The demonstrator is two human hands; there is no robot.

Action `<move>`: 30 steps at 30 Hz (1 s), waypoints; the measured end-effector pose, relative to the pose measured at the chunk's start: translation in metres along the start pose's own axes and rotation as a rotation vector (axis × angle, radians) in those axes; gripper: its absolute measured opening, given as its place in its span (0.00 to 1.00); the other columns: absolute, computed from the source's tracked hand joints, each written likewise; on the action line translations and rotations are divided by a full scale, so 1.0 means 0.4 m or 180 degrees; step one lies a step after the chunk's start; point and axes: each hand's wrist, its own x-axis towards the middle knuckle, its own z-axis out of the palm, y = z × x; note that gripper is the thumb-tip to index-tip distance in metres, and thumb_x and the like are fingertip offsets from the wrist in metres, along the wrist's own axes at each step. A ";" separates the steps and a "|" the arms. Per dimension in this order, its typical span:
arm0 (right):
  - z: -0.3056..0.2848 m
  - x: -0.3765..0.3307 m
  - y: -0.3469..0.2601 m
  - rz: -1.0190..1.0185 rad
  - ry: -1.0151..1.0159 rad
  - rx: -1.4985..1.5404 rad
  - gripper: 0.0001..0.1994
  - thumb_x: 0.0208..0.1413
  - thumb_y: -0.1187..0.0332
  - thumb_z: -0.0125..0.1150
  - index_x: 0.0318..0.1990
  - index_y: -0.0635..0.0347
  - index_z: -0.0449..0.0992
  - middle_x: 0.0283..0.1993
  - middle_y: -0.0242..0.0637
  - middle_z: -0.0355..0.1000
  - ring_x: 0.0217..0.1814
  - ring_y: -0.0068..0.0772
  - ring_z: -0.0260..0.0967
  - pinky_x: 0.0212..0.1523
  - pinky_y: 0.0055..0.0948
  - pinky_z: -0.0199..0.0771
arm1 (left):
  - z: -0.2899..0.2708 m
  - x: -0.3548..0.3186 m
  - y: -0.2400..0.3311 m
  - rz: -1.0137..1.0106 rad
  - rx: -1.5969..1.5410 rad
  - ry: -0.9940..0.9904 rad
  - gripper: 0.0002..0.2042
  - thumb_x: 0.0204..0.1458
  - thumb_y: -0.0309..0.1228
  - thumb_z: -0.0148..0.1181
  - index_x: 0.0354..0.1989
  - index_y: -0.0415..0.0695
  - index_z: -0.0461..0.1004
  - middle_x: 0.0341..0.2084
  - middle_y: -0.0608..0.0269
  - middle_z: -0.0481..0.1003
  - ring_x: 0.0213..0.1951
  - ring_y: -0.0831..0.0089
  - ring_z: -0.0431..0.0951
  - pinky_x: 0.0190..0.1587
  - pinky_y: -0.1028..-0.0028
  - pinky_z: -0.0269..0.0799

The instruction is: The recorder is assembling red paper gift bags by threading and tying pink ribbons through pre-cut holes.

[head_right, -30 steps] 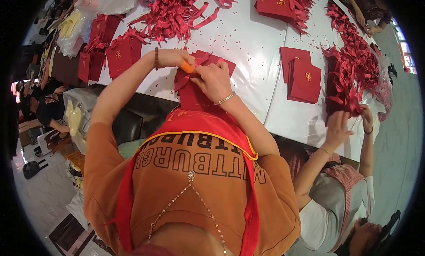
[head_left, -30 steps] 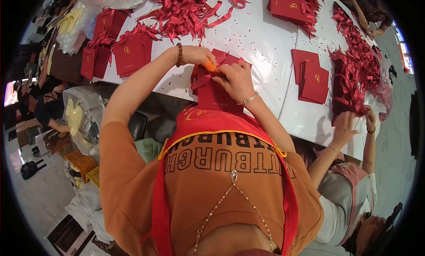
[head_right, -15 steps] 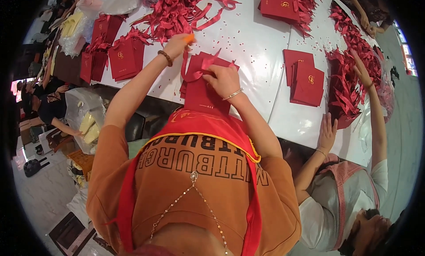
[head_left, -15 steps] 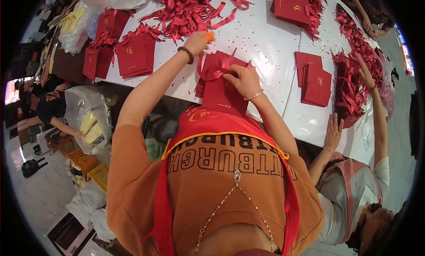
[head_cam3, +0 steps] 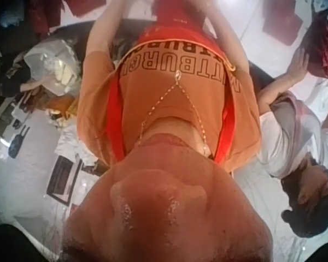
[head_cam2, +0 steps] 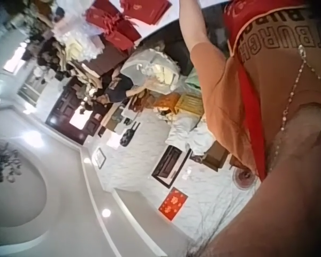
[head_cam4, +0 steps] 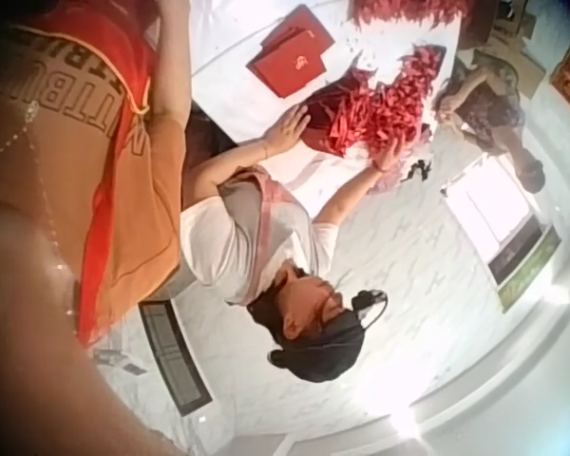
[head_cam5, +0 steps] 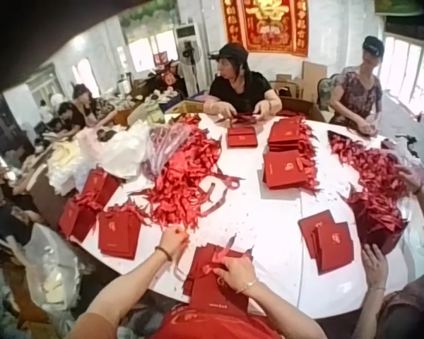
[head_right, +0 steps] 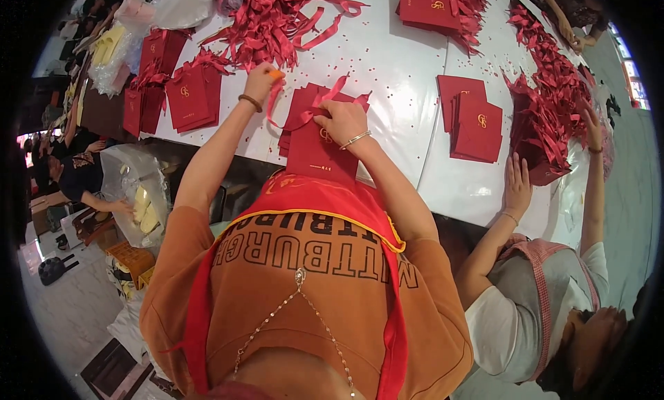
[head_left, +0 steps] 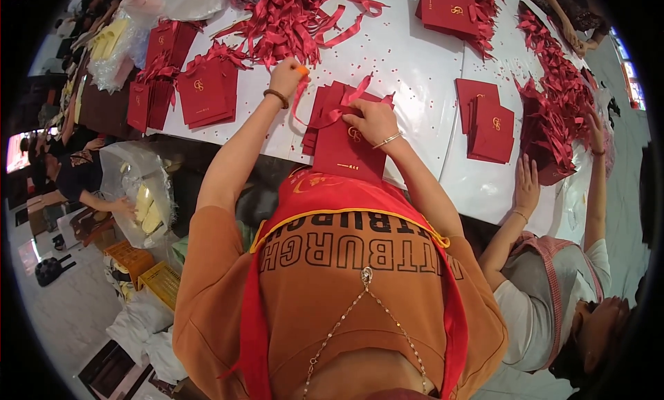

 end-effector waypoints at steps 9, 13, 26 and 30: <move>0.005 -0.001 0.002 -0.0110 -0.0053 -0.0233 0.14 0.40 0.58 0.61 0.35 0.52 0.76 0.33 0.37 0.71 0.39 0.39 0.67 0.39 0.37 0.62 | 0.064 -0.120 0.174 0.0527 0.0266 -0.1518 0.10 0.43 0.19 0.47 0.33 0.36 0.73 0.25 0.61 0.74 0.22 0.79 0.72 0.25 0.80 0.68; -0.042 -0.056 0.008 -0.0222 0.0548 -0.0651 0.15 0.35 0.58 0.66 0.33 0.50 0.75 0.40 0.32 0.64 0.47 0.37 0.58 0.47 0.41 0.55 | 0.043 -0.125 0.190 -0.0084 -0.0046 -0.1838 0.10 0.41 0.20 0.48 0.34 0.37 0.72 0.20 0.63 0.73 0.19 0.80 0.70 0.21 0.80 0.66; -0.030 -0.092 0.081 0.0816 0.0213 0.1302 0.16 0.40 0.66 0.65 0.36 0.63 0.71 0.28 0.43 0.71 0.29 0.36 0.69 0.32 0.30 0.68 | 0.098 -0.218 0.216 0.0336 -0.0720 -0.1439 0.04 0.48 0.25 0.54 0.30 0.37 0.71 0.22 0.64 0.73 0.21 0.82 0.71 0.24 0.85 0.66; -0.034 -0.091 0.070 0.0827 0.0132 0.1283 0.15 0.40 0.67 0.64 0.36 0.63 0.71 0.29 0.42 0.71 0.29 0.35 0.69 0.32 0.29 0.68 | 0.135 -0.248 0.210 -0.0225 -0.0986 -0.1399 0.05 0.46 0.23 0.54 0.32 0.37 0.69 0.17 0.60 0.73 0.17 0.78 0.73 0.20 0.81 0.67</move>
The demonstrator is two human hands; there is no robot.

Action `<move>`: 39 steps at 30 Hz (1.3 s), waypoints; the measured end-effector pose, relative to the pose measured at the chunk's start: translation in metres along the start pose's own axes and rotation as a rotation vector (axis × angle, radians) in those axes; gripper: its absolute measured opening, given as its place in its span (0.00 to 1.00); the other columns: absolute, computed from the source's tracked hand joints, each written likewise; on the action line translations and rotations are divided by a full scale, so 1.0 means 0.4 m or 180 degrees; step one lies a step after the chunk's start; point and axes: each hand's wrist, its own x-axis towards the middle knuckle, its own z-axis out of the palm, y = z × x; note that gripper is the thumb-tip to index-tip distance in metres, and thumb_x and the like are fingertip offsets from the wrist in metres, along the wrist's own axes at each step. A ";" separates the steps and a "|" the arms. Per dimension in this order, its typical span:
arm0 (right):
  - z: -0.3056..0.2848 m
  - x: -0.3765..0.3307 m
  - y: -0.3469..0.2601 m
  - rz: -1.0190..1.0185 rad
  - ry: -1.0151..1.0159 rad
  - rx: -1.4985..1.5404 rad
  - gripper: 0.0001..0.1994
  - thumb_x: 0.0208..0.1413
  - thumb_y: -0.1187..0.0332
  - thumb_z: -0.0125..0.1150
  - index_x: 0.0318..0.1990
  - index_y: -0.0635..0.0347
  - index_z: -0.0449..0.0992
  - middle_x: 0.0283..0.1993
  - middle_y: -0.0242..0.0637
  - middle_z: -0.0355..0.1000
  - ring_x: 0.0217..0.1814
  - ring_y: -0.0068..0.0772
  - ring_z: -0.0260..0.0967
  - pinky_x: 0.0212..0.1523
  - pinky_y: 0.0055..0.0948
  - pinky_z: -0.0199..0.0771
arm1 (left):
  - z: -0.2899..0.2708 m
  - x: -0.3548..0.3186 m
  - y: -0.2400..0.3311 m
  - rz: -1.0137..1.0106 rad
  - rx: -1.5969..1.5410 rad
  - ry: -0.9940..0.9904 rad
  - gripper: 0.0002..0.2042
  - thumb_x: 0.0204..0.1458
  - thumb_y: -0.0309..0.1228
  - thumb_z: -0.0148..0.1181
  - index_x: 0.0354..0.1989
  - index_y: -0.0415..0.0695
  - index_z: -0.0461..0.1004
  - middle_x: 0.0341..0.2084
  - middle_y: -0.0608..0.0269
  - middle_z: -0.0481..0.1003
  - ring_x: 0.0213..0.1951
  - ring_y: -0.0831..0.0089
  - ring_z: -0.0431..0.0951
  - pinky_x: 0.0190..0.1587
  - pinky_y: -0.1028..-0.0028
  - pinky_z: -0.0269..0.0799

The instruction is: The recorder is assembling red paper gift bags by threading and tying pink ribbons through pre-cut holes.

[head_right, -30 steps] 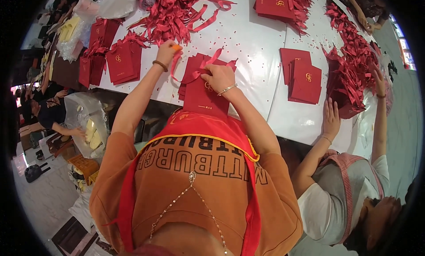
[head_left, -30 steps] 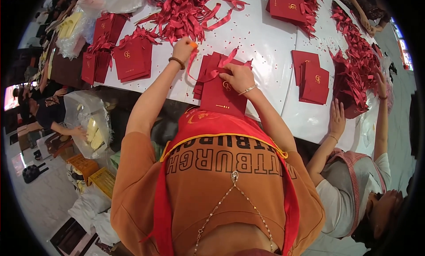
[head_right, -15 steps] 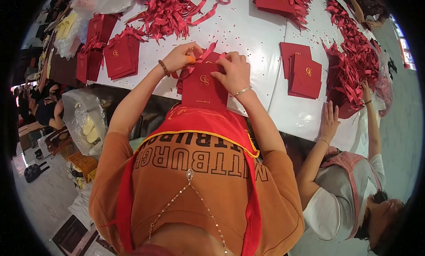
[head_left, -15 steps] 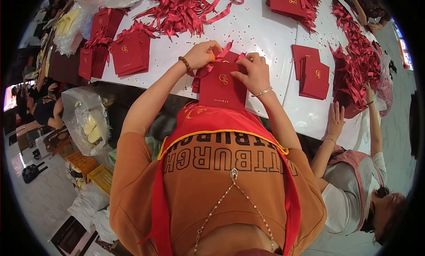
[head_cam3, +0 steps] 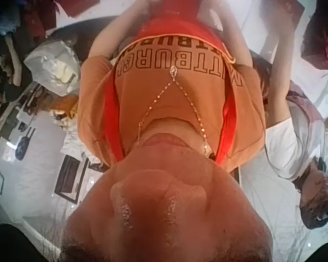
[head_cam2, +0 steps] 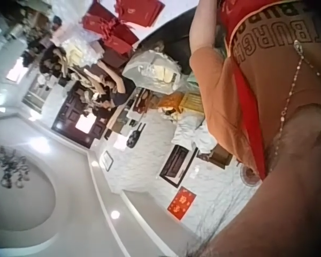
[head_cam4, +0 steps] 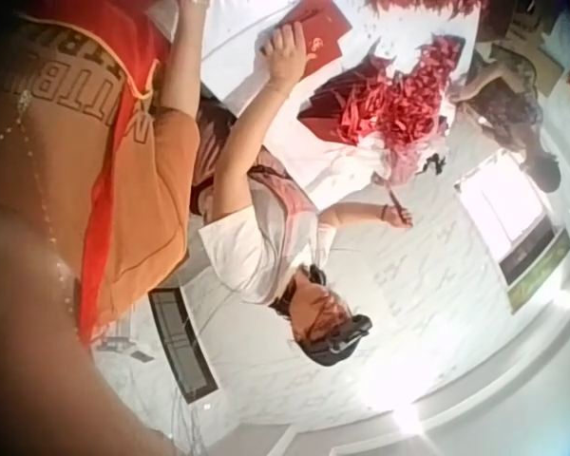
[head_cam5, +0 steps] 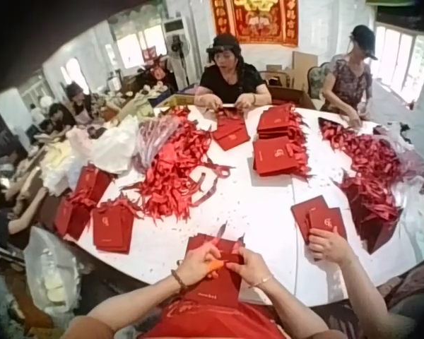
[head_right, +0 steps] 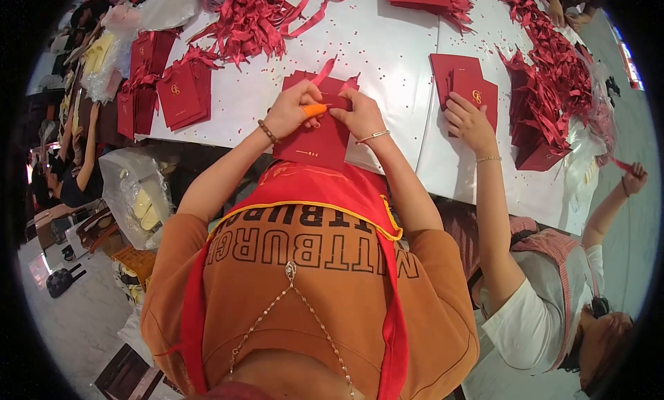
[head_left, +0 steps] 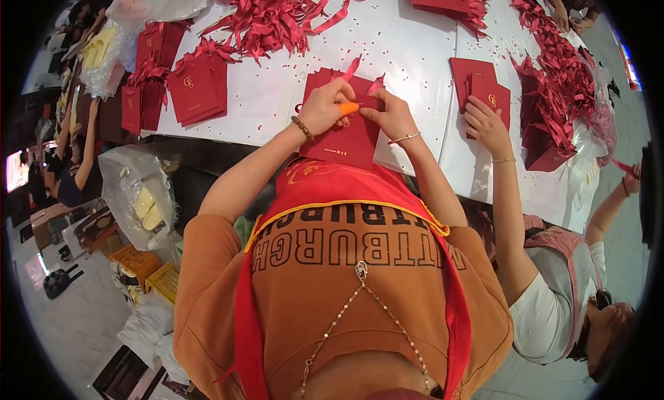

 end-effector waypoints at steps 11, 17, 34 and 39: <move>0.005 0.004 0.004 -0.0124 0.0045 0.0036 0.14 0.39 0.68 0.64 0.35 0.63 0.71 0.30 0.44 0.71 0.30 0.38 0.69 0.33 0.31 0.68 | 0.031 0.001 0.001 0.0482 0.0989 0.0479 0.03 0.43 0.22 0.55 0.27 0.36 0.71 0.16 0.57 0.73 0.16 0.74 0.73 0.20 0.75 0.67; 0.010 -0.005 0.007 -0.0223 0.0160 0.0131 0.15 0.41 0.69 0.62 0.39 0.63 0.72 0.33 0.44 0.71 0.32 0.38 0.69 0.35 0.29 0.68 | 0.031 0.009 0.002 0.0122 0.0624 0.0327 0.05 0.43 0.22 0.54 0.29 0.36 0.71 0.17 0.61 0.73 0.17 0.79 0.72 0.19 0.78 0.67; 0.015 -0.018 0.006 -0.0701 0.0298 0.0008 0.12 0.42 0.73 0.60 0.38 0.61 0.72 0.32 0.43 0.71 0.29 0.40 0.67 0.32 0.30 0.67 | 0.041 0.012 0.000 0.0316 0.1232 0.0456 0.09 0.41 0.19 0.52 0.34 0.37 0.70 0.15 0.66 0.71 0.16 0.81 0.69 0.19 0.80 0.63; 0.026 -0.017 0.014 -0.0681 0.0387 0.0341 0.10 0.42 0.73 0.60 0.35 0.62 0.72 0.30 0.44 0.71 0.28 0.39 0.68 0.31 0.31 0.67 | 0.041 -0.001 0.015 0.0060 0.0600 0.0448 0.09 0.41 0.19 0.52 0.33 0.37 0.70 0.15 0.66 0.71 0.15 0.82 0.67 0.17 0.81 0.61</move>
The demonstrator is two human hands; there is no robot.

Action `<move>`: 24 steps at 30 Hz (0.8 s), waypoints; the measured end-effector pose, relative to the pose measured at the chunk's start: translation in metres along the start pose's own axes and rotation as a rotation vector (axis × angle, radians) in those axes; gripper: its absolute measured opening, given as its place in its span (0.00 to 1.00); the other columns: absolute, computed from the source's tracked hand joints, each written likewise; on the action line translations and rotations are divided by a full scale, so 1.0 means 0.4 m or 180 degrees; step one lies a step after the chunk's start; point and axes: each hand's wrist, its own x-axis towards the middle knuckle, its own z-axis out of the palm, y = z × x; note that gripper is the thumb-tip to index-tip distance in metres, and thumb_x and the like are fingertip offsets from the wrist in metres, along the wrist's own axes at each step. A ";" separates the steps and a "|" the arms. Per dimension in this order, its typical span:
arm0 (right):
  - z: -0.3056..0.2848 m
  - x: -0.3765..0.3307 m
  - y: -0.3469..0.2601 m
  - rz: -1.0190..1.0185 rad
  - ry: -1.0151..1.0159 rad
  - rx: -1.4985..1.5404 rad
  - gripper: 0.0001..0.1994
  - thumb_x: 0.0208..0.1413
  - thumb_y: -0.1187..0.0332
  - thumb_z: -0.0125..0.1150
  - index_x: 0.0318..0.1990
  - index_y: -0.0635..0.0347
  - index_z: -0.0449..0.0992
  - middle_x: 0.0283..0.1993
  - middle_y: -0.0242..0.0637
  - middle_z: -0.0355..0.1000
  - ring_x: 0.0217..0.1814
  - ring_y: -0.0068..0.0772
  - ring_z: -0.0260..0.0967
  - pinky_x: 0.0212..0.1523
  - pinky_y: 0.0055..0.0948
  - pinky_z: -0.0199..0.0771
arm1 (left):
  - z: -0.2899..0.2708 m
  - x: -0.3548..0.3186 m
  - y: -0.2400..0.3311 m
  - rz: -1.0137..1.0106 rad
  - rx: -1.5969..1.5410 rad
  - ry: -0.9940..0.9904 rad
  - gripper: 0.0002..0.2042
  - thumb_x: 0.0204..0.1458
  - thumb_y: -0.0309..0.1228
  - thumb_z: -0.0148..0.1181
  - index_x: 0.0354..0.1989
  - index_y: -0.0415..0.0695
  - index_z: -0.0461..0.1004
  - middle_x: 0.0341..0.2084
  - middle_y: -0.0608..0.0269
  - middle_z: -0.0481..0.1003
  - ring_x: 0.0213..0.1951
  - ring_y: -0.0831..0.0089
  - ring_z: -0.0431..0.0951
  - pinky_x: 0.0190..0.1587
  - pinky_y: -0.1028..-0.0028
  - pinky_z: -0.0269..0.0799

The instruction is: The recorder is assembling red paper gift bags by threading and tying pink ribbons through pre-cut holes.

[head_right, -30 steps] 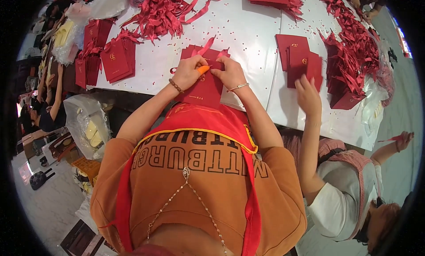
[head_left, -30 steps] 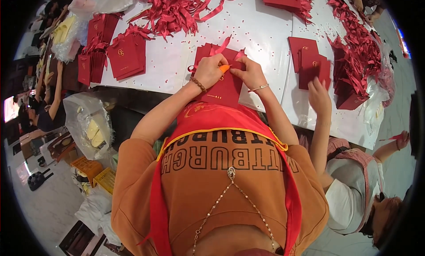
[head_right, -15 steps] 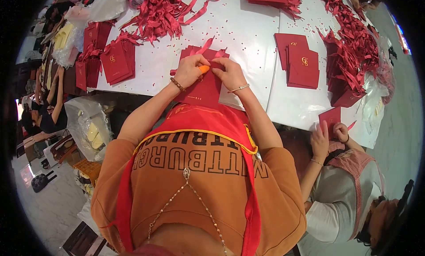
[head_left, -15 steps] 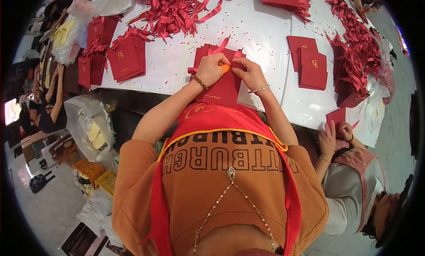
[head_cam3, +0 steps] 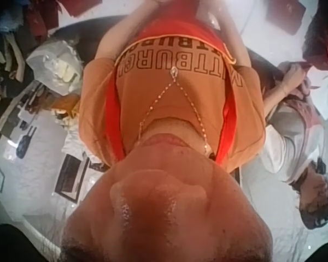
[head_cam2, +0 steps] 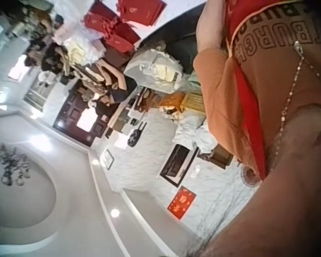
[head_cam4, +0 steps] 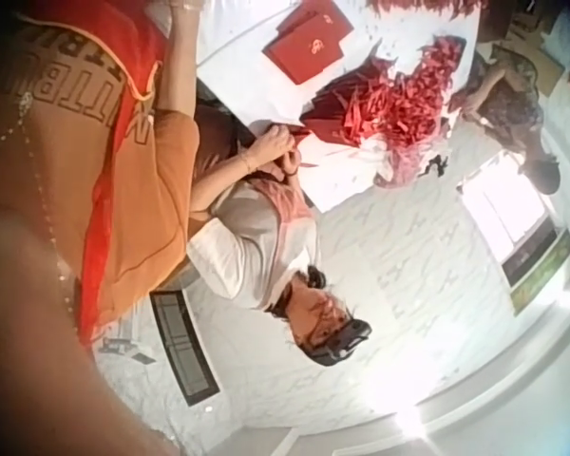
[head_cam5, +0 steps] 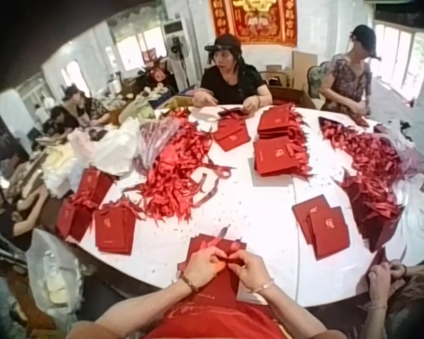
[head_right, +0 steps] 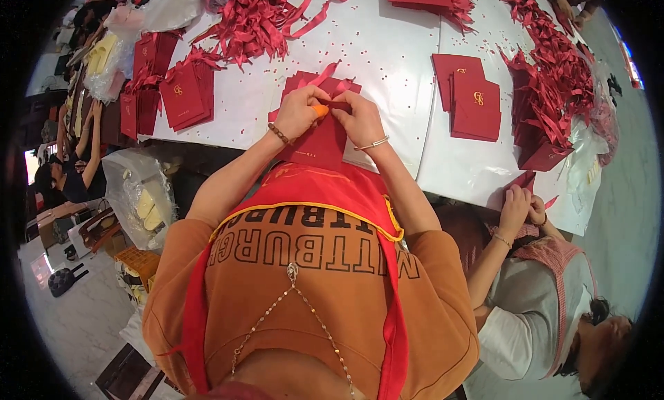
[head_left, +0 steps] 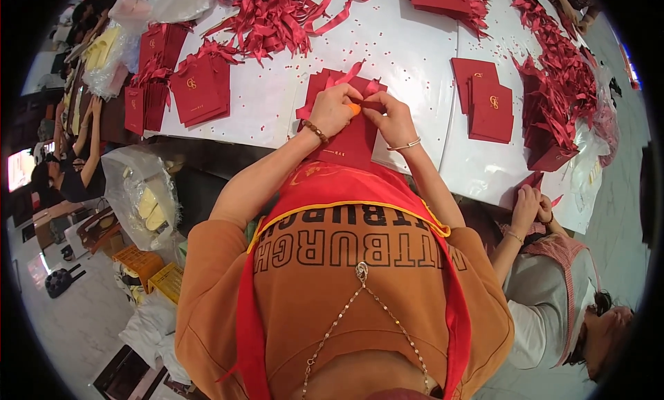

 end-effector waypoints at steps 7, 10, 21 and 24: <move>-0.011 -0.003 -0.025 0.0107 -0.0276 -0.0708 0.10 0.41 0.71 0.60 0.34 0.63 0.73 0.29 0.46 0.71 0.30 0.42 0.69 0.31 0.32 0.67 | 0.007 -0.005 -0.028 -0.0216 -0.0049 -0.0045 0.08 0.42 0.20 0.52 0.33 0.37 0.71 0.14 0.66 0.70 0.16 0.81 0.68 0.18 0.81 0.62; -0.021 0.002 -0.020 0.0013 -0.0326 -0.0545 0.10 0.42 0.71 0.60 0.34 0.63 0.73 0.30 0.46 0.71 0.31 0.43 0.69 0.32 0.32 0.67 | 0.018 -0.011 -0.026 0.0909 0.0970 0.0437 0.08 0.42 0.20 0.52 0.33 0.38 0.71 0.14 0.67 0.69 0.18 0.82 0.69 0.19 0.81 0.62; -0.016 -0.006 -0.034 -0.0469 -0.0376 -0.0475 0.07 0.44 0.73 0.57 0.33 0.63 0.72 0.30 0.44 0.68 0.31 0.45 0.67 0.32 0.34 0.67 | -0.063 -0.024 0.034 0.1206 0.2209 -0.0190 0.09 0.47 0.35 0.55 0.32 0.43 0.72 0.19 0.57 0.72 0.20 0.63 0.72 0.25 0.71 0.67; -0.010 -0.005 -0.062 -0.0811 -0.0283 -0.0663 0.07 0.45 0.73 0.57 0.33 0.62 0.72 0.29 0.43 0.67 0.31 0.46 0.66 0.31 0.36 0.66 | -0.111 0.020 0.077 0.1164 0.2758 -0.0276 0.13 0.48 0.41 0.52 0.28 0.42 0.73 0.20 0.57 0.74 0.25 0.60 0.73 0.30 0.69 0.67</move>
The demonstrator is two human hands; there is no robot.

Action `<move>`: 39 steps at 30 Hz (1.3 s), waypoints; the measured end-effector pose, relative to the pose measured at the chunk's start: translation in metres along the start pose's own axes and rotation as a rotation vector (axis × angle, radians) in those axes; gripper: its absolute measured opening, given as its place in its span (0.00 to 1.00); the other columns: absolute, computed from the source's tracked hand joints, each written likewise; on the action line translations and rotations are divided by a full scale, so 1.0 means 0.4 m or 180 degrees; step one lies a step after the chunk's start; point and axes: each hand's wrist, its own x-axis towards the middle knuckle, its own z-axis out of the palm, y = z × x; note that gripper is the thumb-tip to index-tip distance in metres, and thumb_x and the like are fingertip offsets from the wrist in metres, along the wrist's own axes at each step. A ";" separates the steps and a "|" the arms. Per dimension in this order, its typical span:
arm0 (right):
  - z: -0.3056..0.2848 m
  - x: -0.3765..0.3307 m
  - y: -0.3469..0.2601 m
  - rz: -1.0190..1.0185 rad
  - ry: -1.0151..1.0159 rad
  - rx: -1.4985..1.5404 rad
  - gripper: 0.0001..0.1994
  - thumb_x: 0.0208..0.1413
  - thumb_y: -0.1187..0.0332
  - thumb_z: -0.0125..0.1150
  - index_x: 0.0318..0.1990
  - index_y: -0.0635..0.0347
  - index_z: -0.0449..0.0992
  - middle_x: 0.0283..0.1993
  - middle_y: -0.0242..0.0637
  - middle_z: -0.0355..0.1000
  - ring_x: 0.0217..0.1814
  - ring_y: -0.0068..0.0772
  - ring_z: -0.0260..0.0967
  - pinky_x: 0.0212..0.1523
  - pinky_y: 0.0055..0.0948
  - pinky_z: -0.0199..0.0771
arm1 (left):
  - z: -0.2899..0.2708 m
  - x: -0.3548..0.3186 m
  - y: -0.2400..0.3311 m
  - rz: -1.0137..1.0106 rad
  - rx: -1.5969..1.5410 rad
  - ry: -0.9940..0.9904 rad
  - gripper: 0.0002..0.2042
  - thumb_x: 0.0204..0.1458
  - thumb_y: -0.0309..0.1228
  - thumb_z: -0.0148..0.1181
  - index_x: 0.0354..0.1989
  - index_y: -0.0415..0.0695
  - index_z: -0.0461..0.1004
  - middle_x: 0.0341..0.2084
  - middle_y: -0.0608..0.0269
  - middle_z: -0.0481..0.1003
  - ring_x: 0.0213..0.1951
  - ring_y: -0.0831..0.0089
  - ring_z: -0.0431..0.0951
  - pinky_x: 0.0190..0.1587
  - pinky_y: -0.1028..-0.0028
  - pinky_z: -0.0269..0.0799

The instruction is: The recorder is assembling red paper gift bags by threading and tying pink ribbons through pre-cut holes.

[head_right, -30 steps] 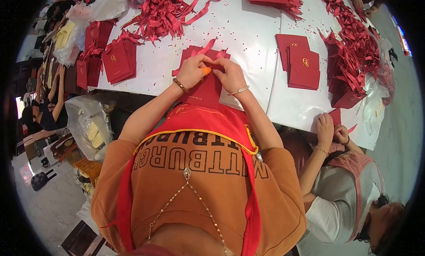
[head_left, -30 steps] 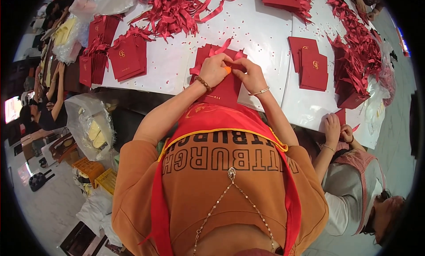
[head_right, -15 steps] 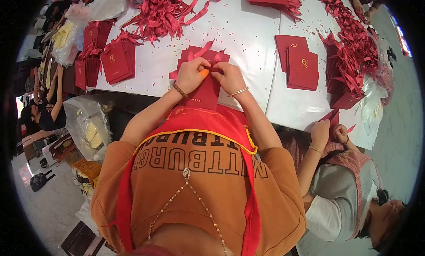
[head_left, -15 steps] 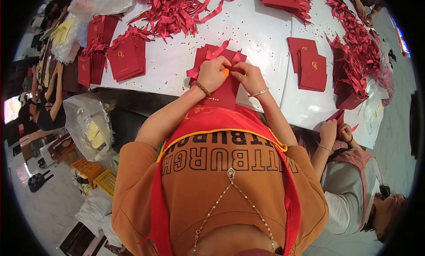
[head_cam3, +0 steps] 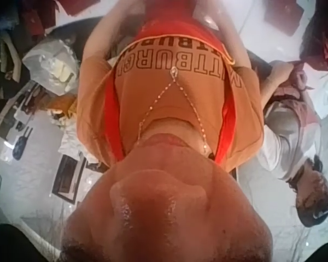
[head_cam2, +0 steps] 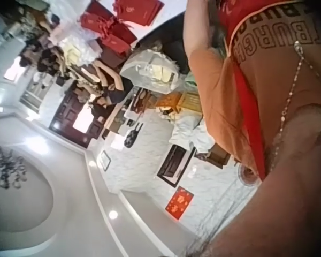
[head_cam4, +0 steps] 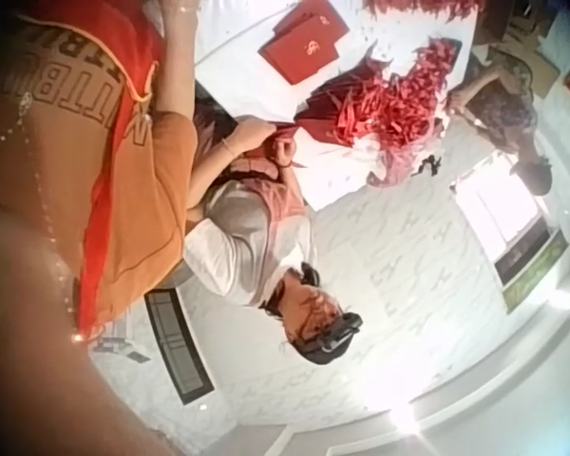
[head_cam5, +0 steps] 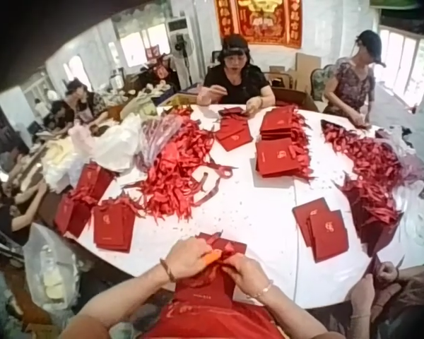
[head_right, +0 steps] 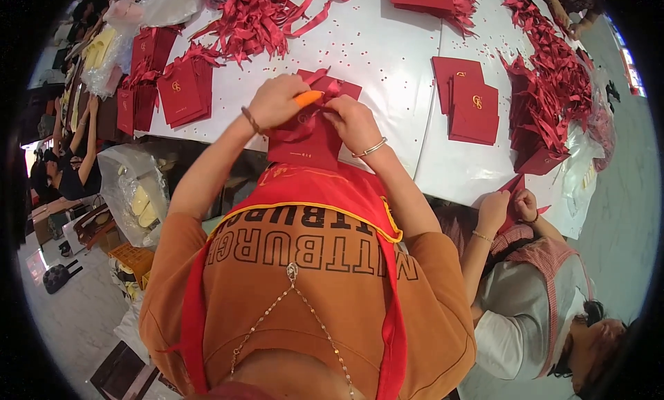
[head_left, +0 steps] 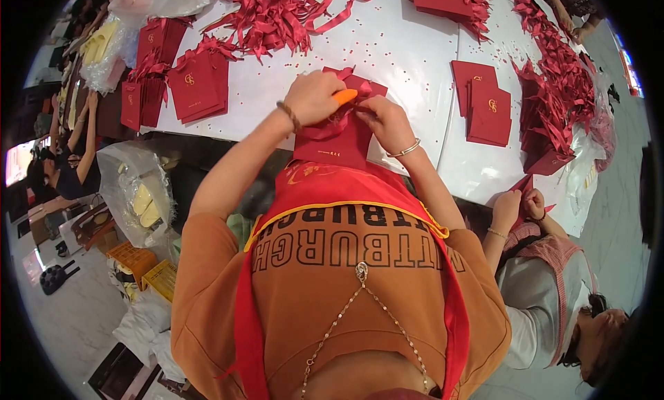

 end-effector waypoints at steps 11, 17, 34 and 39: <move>0.014 0.009 -0.021 -0.0197 -0.0008 -0.0319 0.06 0.45 0.74 0.56 0.32 0.62 0.70 0.29 0.43 0.66 0.30 0.46 0.66 0.30 0.36 0.66 | 0.024 0.090 -0.059 -0.0457 -0.2019 -0.1652 0.08 0.40 0.29 0.53 0.23 0.38 0.75 0.16 0.68 0.70 0.22 0.82 0.66 0.25 0.80 0.61; -0.001 -0.002 -0.021 -0.0203 0.0106 -0.0210 0.06 0.45 0.73 0.57 0.31 0.63 0.70 0.28 0.42 0.66 0.29 0.45 0.66 0.29 0.34 0.66 | 0.005 0.104 -0.094 -0.1360 -0.2971 -0.0534 0.11 0.47 0.34 0.54 0.31 0.39 0.74 0.17 0.68 0.69 0.22 0.81 0.67 0.26 0.81 0.63; -0.002 0.002 -0.021 -0.0042 0.0002 -0.0093 0.06 0.46 0.73 0.56 0.31 0.63 0.69 0.28 0.43 0.66 0.30 0.47 0.65 0.29 0.36 0.65 | -0.009 0.031 -0.105 -0.0646 -0.2566 -0.0032 0.10 0.45 0.26 0.52 0.35 0.41 0.76 0.23 0.66 0.74 0.25 0.80 0.71 0.29 0.81 0.65; 0.002 0.007 -0.029 -0.0151 -0.0047 -0.0173 0.06 0.46 0.74 0.58 0.33 0.63 0.70 0.29 0.42 0.66 0.29 0.41 0.66 0.30 0.31 0.65 | 0.027 0.055 -0.086 -0.0371 -0.1527 -0.0364 0.14 0.45 0.41 0.53 0.32 0.44 0.78 0.25 0.59 0.76 0.26 0.67 0.75 0.32 0.72 0.68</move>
